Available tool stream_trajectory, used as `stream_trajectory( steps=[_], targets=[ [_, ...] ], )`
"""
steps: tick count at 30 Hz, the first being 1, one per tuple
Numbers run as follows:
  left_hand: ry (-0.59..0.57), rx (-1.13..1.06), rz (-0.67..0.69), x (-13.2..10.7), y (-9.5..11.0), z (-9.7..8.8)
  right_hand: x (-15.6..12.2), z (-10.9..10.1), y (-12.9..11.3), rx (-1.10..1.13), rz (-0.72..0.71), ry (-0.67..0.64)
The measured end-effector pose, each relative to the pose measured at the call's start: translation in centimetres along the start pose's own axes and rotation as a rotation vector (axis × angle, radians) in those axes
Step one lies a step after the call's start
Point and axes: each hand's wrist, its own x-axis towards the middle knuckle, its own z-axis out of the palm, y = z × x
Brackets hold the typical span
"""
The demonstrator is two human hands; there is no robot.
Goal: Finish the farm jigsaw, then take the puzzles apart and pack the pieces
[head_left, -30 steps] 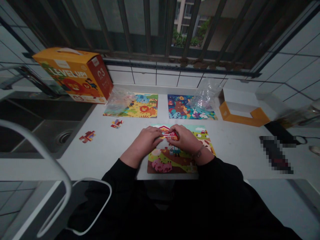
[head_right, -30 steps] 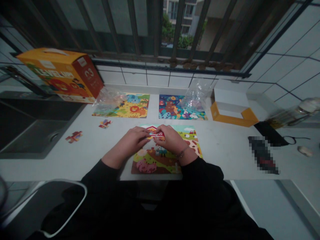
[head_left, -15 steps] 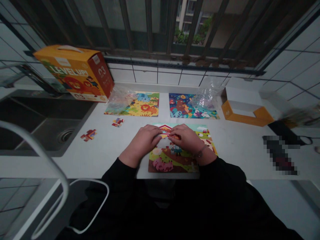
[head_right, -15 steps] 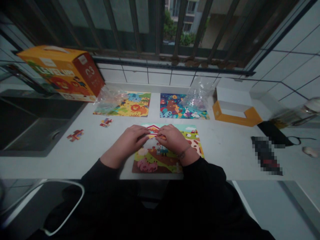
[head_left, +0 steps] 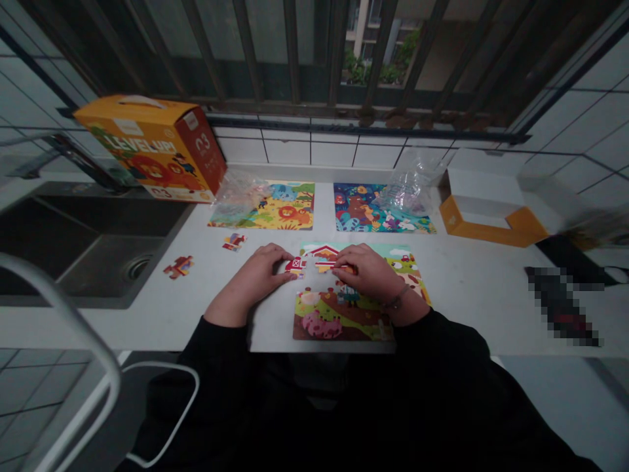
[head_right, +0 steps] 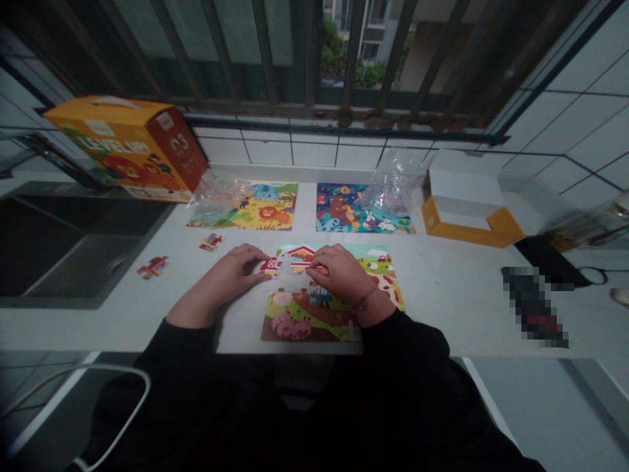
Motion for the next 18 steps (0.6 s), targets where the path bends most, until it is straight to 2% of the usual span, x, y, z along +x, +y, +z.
stream_trajectory(
  steps=[9, 18],
  targets=[
    [0.056, 0.038, 0.048, 1.0, 1.6, 1.9, -0.1, -0.1, -0.1, -0.021, -0.005, 0.001],
    [0.017, 0.15, 0.158, 0.8, 2.8, 2.0, -0.1, -0.1, 0.0, -0.032, -0.02, -0.012]
  ],
)
